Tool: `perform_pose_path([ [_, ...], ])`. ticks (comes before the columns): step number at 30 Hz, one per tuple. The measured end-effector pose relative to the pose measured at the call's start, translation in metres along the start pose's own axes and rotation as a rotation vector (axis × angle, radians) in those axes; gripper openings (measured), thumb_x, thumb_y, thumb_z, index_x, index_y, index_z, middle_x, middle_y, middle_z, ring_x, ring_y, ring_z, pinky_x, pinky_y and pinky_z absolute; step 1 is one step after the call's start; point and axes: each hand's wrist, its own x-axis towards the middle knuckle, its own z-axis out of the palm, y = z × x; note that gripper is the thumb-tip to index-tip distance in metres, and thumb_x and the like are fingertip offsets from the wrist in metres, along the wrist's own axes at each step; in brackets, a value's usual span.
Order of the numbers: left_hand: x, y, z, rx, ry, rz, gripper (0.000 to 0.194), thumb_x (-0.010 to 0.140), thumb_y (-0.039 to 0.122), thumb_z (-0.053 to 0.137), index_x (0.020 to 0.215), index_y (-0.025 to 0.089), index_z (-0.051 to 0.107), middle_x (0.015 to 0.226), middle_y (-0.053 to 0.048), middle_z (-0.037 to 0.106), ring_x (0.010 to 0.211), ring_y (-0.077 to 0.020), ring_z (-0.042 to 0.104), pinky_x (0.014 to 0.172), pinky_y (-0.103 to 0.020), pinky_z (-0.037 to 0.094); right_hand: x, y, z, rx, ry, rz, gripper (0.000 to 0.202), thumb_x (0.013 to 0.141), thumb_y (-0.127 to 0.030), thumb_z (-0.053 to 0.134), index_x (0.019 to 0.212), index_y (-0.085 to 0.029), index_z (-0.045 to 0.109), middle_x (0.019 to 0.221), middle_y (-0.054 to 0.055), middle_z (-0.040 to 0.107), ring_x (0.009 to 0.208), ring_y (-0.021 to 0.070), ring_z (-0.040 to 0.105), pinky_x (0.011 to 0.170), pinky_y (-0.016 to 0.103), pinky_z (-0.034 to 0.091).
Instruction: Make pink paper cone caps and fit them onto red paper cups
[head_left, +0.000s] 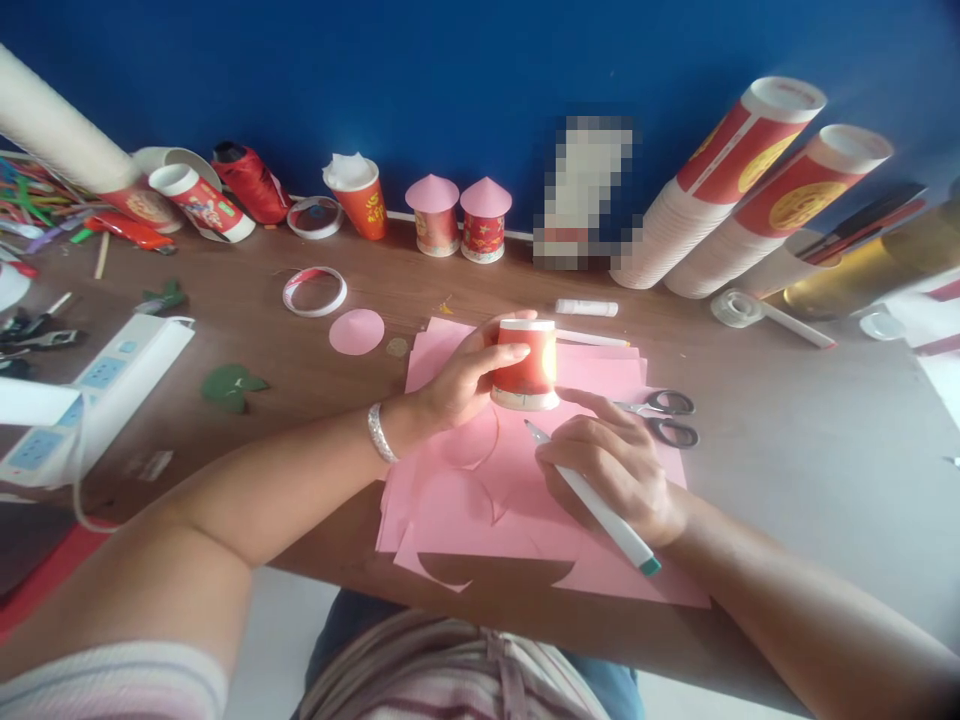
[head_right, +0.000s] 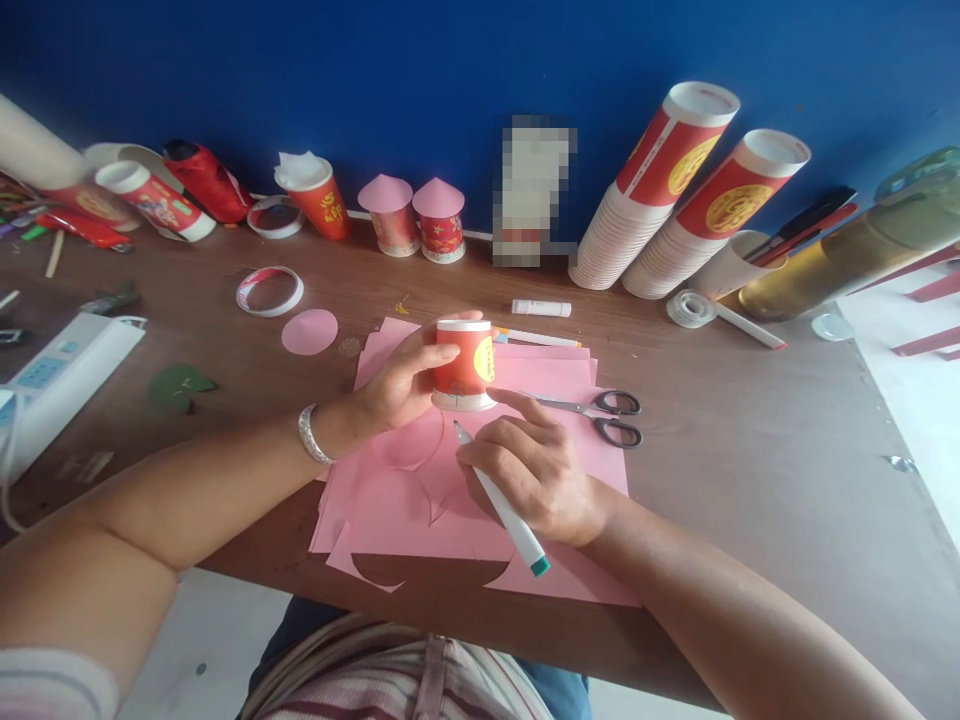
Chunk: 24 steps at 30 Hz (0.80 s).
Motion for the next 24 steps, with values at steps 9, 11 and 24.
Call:
perform_pose_path([
  [9, -0.0007, 0.0011, 0.0007, -0.008, -0.038, -0.027, 0.039, 0.082, 0.04, 0.077, 0.113, 0.02, 0.065, 0.109, -0.007, 0.066, 0.095, -0.0206, 0.063, 0.082, -0.036, 0.055, 0.0006, -0.0003, -0.0001, 0.023, -0.025, -0.009, 0.026, 0.085, 0.002, 0.06, 0.095, -0.022, 0.06, 0.071, -0.005, 0.059, 0.056, 0.0108, 0.057, 0.098, 0.046, 0.066],
  [11, -0.0003, 0.0017, 0.0011, 0.027, -0.073, -0.024, 0.035, 0.081, 0.041, 0.08, 0.103, 0.019, 0.065, 0.094, -0.003, 0.064, 0.084, -0.0167, 0.059, 0.076, -0.031, 0.053, 0.0003, -0.0006, 0.0, 0.036, -0.033, -0.014, 0.025, 0.086, 0.001, 0.06, 0.095, -0.022, 0.06, 0.071, -0.005, 0.06, 0.056, 0.011, 0.057, 0.098, 0.047, 0.066],
  [24, 0.0009, -0.0039, -0.0051, 0.06, -0.042, -0.038, 0.034, 0.086, 0.038, 0.076, 0.113, 0.018, 0.067, 0.111, -0.008, 0.069, 0.099, -0.0212, 0.065, 0.082, -0.032, 0.054, -0.0051, 0.0023, -0.0017, -0.052, 0.02, 0.028, 0.029, 0.083, 0.003, 0.061, 0.1, -0.021, 0.06, 0.074, -0.002, 0.066, 0.067, 0.0156, 0.07, 0.063, 0.03, 0.063],
])
